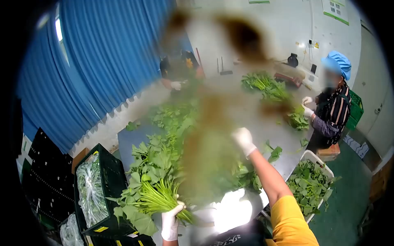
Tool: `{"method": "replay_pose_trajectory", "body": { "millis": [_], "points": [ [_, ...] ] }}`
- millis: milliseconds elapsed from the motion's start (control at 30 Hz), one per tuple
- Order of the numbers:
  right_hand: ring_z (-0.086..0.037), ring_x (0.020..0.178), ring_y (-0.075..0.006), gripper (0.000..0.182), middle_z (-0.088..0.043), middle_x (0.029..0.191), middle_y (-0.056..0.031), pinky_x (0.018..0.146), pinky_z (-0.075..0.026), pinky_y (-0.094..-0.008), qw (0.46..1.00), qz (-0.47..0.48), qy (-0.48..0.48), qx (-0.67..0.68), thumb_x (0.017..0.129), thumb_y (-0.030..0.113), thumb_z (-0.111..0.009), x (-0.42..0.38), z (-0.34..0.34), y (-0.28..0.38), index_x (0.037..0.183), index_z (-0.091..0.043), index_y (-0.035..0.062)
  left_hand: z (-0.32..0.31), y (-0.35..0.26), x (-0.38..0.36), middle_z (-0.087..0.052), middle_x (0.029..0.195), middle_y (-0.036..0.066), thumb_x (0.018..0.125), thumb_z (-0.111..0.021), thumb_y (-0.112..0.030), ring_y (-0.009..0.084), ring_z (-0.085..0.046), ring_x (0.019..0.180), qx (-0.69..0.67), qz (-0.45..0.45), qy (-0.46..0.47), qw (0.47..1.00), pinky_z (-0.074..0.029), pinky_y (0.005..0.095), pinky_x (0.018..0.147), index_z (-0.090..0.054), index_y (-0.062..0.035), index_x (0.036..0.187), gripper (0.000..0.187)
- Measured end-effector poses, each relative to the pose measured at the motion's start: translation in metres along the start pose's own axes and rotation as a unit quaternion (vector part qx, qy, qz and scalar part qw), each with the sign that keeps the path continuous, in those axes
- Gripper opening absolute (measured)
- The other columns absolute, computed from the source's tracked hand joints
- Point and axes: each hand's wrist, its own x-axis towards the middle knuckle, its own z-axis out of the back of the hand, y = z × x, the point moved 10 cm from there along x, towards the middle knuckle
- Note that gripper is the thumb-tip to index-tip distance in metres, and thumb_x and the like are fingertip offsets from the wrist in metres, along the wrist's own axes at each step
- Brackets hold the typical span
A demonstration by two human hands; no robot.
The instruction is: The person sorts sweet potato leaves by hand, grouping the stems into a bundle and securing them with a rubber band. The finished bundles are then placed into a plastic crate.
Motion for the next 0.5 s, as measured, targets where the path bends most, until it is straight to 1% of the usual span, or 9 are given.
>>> {"method": "replay_pose_trajectory", "body": {
  "millis": [33, 100, 133, 167, 233, 367, 433, 467, 500],
  "points": [
    [-0.049, 0.052, -0.0089, 0.017, -0.059, 0.061, -0.0007, 0.049, -0.039, -0.0251, 0.949, -0.107, 0.025, 0.294, 0.078, 0.018, -0.066, -0.025, 0.019, 0.027, 0.077, -0.067, 0.0007, 0.006, 0.001, 0.001, -0.06, 0.097, 0.008, 0.07, -0.07, 0.006, 0.0168, -0.059, 0.081, -0.004, -0.006, 0.002, 1.0, -0.049, 0.0287, 0.076, -0.054, 0.0029, 0.115, 0.048],
    [-0.041, 0.049, -0.0042, 0.013, -0.055, 0.062, 0.0035, 0.045, -0.032, -0.021, 0.944, -0.038, -0.005, 0.327, 0.082, 0.014, -0.064, -0.024, 0.038, 0.031, 0.078, -0.067, 0.0026, 0.029, 0.011, 0.002, -0.06, 0.098, 0.009, 0.069, -0.07, 0.007, 0.0169, -0.059, 0.081, -0.003, -0.018, -0.049, 0.999, -0.049, 0.0288, 0.076, -0.054, 0.0033, 0.115, 0.049],
    [-0.042, 0.05, -0.0034, 0.013, -0.057, 0.064, 0.0037, 0.046, -0.032, -0.0209, 0.957, 0.026, -0.012, 0.287, 0.084, 0.016, -0.064, -0.032, 0.046, 0.048, 0.082, -0.068, 0.004, 0.034, 0.014, 0.005, -0.06, 0.098, 0.009, 0.069, -0.07, 0.008, 0.0166, -0.059, 0.08, -0.009, -0.025, -0.059, 0.998, -0.049, 0.0282, 0.076, -0.054, 0.0036, 0.115, 0.049],
    [-0.056, 0.059, -0.0106, 0.019, -0.065, 0.08, -0.0048, 0.052, -0.044, -0.0254, 0.942, -0.054, 0.022, 0.331, 0.083, 0.015, -0.061, -0.043, 0.043, 0.04, 0.09, -0.068, -0.0013, 0.037, 0.017, 0.007, -0.06, 0.097, 0.009, 0.069, -0.069, 0.008, 0.0163, -0.059, 0.079, -0.014, -0.026, -0.069, 0.997, -0.048, 0.028, 0.075, -0.054, 0.0036, 0.115, 0.049],
    [-0.045, 0.054, -0.0034, 0.017, -0.057, 0.067, 0.0039, 0.052, -0.035, -0.0197, 0.929, -0.088, 0.047, 0.357, 0.087, 0.015, -0.06, -0.07, 0.05, 0.066, 0.094, -0.068, 0.0017, 0.034, 0.02, 0.01, -0.06, 0.098, 0.008, 0.069, -0.068, 0.009, 0.0166, -0.059, 0.08, -0.026, -0.011, -0.061, 0.998, -0.049, 0.0286, 0.074, -0.054, 0.0036, 0.114, 0.047],
    [-0.047, 0.057, -0.0044, 0.022, -0.06, 0.076, 0.0007, 0.054, -0.036, -0.0175, 0.889, -0.083, 0.142, 0.428, 0.09, 0.016, -0.057, -0.109, 0.036, 0.09, 0.102, -0.066, -0.0004, 0.02, 0.016, 0.011, -0.059, 0.1, 0.009, 0.07, -0.068, 0.009, 0.018, -0.059, 0.081, -0.04, 0.002, -0.066, 0.997, -0.05, 0.0294, 0.072, -0.054, 0.0034, 0.113, 0.046],
    [-0.048, 0.058, -0.0048, 0.023, -0.061, 0.076, -0.0004, 0.053, -0.036, -0.0177, 0.875, -0.059, 0.196, 0.44, 0.089, 0.017, -0.058, -0.127, 0.027, 0.099, 0.102, -0.066, -0.0007, 0.019, 0.016, 0.016, -0.058, 0.102, 0.01, 0.07, -0.068, 0.009, 0.0193, -0.059, 0.082, -0.032, -0.031, -0.071, 0.996, -0.05, 0.0299, 0.072, -0.054, 0.0032, 0.112, 0.045],
    [-0.048, 0.059, -0.0049, 0.025, -0.062, 0.076, -0.0016, 0.053, -0.036, -0.0181, 0.852, -0.058, 0.232, 0.465, 0.088, 0.019, -0.06, -0.139, 0.023, 0.108, 0.101, -0.066, -0.0016, 0.016, 0.014, 0.017, -0.06, 0.081, 0.014, 0.073, -0.061, 0.011, 0.0221, -0.062, 0.066, -0.026, -0.058, -0.078, 0.995, -0.052, 0.0305, 0.065, -0.05, 0.0059, 0.11, 0.04],
    [-0.049, 0.059, -0.0058, 0.027, -0.062, 0.075, -0.0027, 0.053, -0.038, -0.019, 0.832, -0.06, 0.26, 0.487, 0.087, 0.021, -0.061, -0.155, 0.021, 0.119, 0.1, -0.066, -0.0027, 0.01, 0.012, 0.017, -0.06, 0.084, 0.014, 0.074, -0.061, 0.01, 0.0221, -0.062, 0.067, -0.038, -0.061, -0.074, 0.995, -0.052, 0.0308, 0.065, -0.05, 0.0061, 0.111, 0.039]
  ]
}}
